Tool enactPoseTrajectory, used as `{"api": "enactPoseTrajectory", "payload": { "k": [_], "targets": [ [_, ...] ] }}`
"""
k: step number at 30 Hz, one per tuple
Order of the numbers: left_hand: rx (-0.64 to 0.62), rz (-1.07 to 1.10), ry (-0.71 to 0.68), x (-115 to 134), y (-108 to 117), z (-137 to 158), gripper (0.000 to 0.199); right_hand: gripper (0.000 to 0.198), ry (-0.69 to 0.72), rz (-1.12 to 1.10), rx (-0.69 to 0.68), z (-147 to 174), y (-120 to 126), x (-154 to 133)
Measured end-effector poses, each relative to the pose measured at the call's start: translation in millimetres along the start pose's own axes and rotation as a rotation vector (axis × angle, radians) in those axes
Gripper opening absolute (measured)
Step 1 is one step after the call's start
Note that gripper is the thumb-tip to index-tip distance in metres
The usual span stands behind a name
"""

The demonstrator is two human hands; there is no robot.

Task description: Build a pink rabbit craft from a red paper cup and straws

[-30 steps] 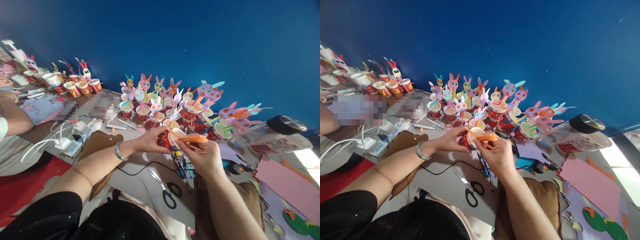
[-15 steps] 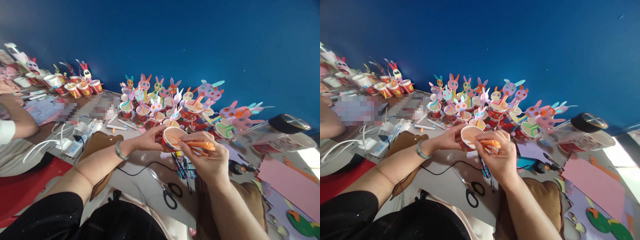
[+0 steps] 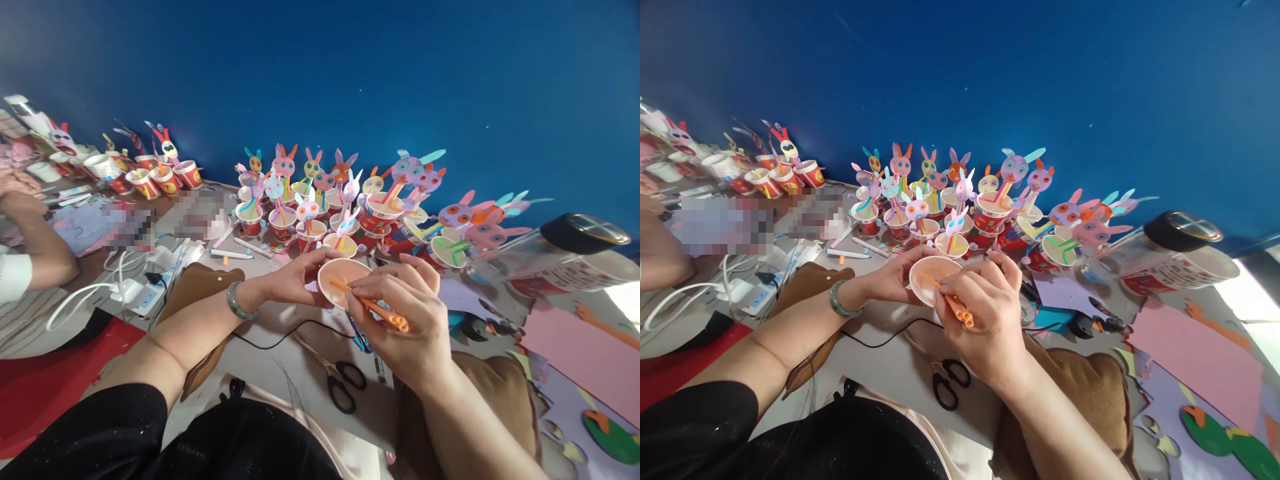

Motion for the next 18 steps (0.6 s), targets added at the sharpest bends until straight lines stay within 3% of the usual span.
{"api": "enactPoseTrajectory", "payload": {
  "k": [6,13,18],
  "targets": [
    [-0.078,-0.090,-0.112,4,-1,2,0.064,0.020,0.087,0.060,-0.014,1,-1,-20],
    [-0.124,-0.159,-0.180,8,-3,6,0.065,0.014,0.115,0.018,-0.061,3,-6,-22],
    [-0.090,-0.215,-0.087,6,-2,6,0.064,0.018,0.120,0.026,-0.059,4,-8,-21]
  ]
}}
Point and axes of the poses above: each hand's wrist, its own z-axis away from the middle knuckle, its own y-axis out of the back of the hand, x = y × z, the point moved 7 cm from there along -z, towards the middle knuckle, and after that the axes turned 4 degrees about z, right-handed, at the moved point
